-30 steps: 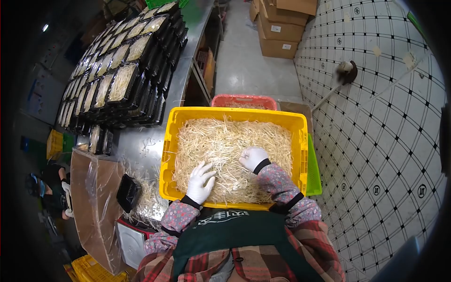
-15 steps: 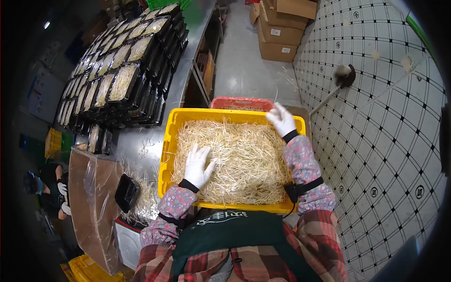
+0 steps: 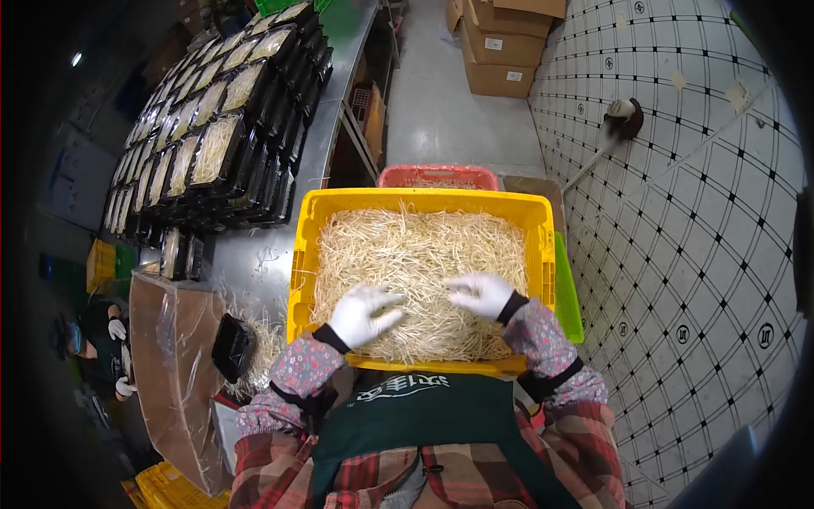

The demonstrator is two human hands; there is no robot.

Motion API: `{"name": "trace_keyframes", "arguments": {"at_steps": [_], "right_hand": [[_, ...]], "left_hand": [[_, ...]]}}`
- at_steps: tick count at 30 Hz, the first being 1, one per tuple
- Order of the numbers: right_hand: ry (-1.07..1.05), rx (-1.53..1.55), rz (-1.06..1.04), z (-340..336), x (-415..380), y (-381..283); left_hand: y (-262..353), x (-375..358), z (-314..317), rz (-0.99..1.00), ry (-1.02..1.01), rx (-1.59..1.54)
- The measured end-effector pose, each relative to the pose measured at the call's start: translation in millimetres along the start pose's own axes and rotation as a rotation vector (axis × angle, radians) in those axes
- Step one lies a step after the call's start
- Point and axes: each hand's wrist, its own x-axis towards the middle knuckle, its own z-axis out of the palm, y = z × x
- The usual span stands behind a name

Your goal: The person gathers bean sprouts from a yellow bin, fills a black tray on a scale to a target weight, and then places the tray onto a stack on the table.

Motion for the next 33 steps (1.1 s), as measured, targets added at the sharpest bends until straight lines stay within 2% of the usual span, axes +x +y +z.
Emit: {"name": "trace_keyframes", "arguments": {"at_steps": [2, 4, 6, 7, 8, 11, 14, 15, 16, 20, 22, 24, 25, 26, 28, 32, 33], "right_hand": [[0.202, 0.074, 0.096, -20.8, 41.0, 4.9], [0.513, -0.344, 0.093, -17.5, 86.0, 34.7], [0.445, -0.359, 0.166, -5.3, 92.8, 36.0], [0.373, -0.371, 0.243, -1.1, 93.4, 32.6], [0.198, -0.433, 0.267, 5.5, 88.3, 31.4], [0.085, -0.553, 0.059, 34.5, 20.8, 5.8], [0.07, -0.558, -0.034, 60.4, -27.5, -4.8], [0.111, -0.686, -0.03, 68.0, -35.2, -9.5], [0.154, -0.816, -0.023, 72.8, -39.1, -12.5], [0.246, -0.813, 0.011, 76.1, -3.8, 11.3], [0.258, -0.721, 0.009, 62.0, 6.6, 11.6], [0.255, -0.743, 0.111, 59.6, 16.7, 19.2], [0.325, -0.732, 0.058, 58.9, 13.5, 18.3], [0.331, -0.736, 0.057, 57.7, 12.0, 21.6], [0.436, -0.603, -0.094, 51.8, 6.8, 21.5], [0.383, -0.63, -0.052, 32.9, -4.7, 10.4], [0.466, -0.587, -0.074, 27.2, -8.7, 12.1]], "left_hand": [[-15.3, 34.6, -5.1, -0.123, 0.189, -0.024], [-29.4, 68.1, 5.4, -0.084, 0.323, 0.252], [-25.6, 79.6, 20.3, -0.143, 0.204, 0.348], [-21.3, 75.7, 23.9, -0.135, 0.066, 0.31], [-17.7, 66.1, 28.2, -0.135, -0.167, 0.298], [-4.0, 9.7, 37.5, 0.075, -0.142, 0.375], [3.3, -21.5, 40.6, 0.088, -0.203, 0.431], [9.7, -23.1, 39.9, 0.079, -0.197, 0.438], [9.9, -19.3, 42.8, 0.085, -0.197, 0.438], [5.6, 12.7, 49.5, -0.011, -0.178, 0.534], [10.4, 26.4, 43.7, -0.103, -0.195, 0.462], [-0.8, 34.5, 46.1, -0.148, -0.194, 0.374], [-5.8, 37.0, 47.0, -0.197, -0.191, 0.282], [-9.7, 35.5, 49.3, -0.192, -0.187, 0.285], [-4.5, 27.0, 48.4, -0.114, -0.109, 0.25], [-3.4, 10.7, 47.2, 0.02, -0.043, 0.296], [-15.2, 4.5, 51.4, 0.056, 0.008, 0.298]]}}
